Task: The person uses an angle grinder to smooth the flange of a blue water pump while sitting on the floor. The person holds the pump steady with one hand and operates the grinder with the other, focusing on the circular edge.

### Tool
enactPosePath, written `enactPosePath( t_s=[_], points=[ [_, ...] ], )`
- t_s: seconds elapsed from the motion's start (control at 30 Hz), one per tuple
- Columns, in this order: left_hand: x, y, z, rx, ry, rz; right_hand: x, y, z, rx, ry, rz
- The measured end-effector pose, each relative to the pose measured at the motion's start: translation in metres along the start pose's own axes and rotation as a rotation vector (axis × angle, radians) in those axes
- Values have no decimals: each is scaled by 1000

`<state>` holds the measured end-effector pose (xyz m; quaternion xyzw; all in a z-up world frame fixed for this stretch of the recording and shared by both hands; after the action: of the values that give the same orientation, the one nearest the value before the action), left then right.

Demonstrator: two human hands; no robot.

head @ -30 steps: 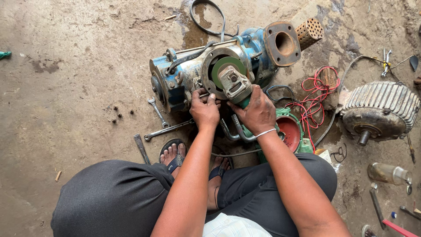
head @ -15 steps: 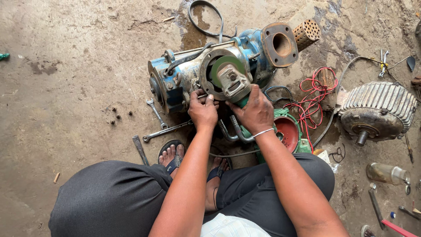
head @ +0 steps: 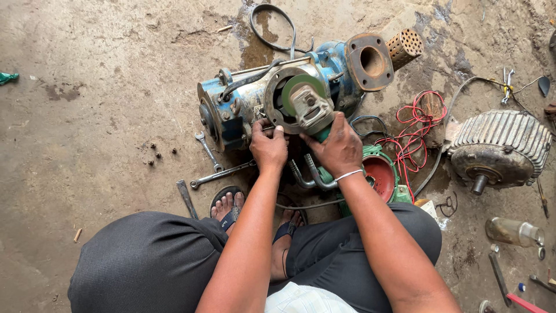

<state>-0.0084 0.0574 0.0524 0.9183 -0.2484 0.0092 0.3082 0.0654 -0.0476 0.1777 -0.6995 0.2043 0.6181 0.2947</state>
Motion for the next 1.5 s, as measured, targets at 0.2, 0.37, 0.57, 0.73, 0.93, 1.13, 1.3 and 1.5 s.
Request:
enactPosePath(
  t_s=[0.2, 0.37, 0.57, 0.73, 0.93, 1.13, 1.3, 1.5],
  points=[
    [5, -14, 3, -173, 6, 66, 0, 5, -16, 200, -120, 23],
    [30, -11, 23, -238, 584, 130, -29, 2, -41, 245, -421, -305],
    [40, -18, 45, -212, 540, 118, -36, 13, -42, 489, -1184, -233],
    [31, -14, 44, -319, 485, 158, -49, 17, -30, 590, -1517, -193],
    [24, 11, 24, -449, 350, 110, -60, 19, -26, 519, -1690, -217],
    [32, 107, -23, 225, -430, 444, -50, 27, -28, 544, -1720, -230],
    [19, 145, -50, 350, -541, 413, -33, 38, -29, 678, -1618, -284],
    [15, 141, -43, 382, -411, 377, -21, 34, -33, 739, -1725, -43]
  ],
)
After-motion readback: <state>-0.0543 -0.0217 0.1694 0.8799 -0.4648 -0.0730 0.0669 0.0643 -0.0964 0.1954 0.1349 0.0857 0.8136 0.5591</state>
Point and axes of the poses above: each hand's wrist, its own y-axis away from the middle knuckle, its own x-axis out of the palm, z = x × y, the point moved 3 cm from there along -y, towards the middle knuckle, and after that the axes turned 4 degrees about -x, right-handed, at the moved point
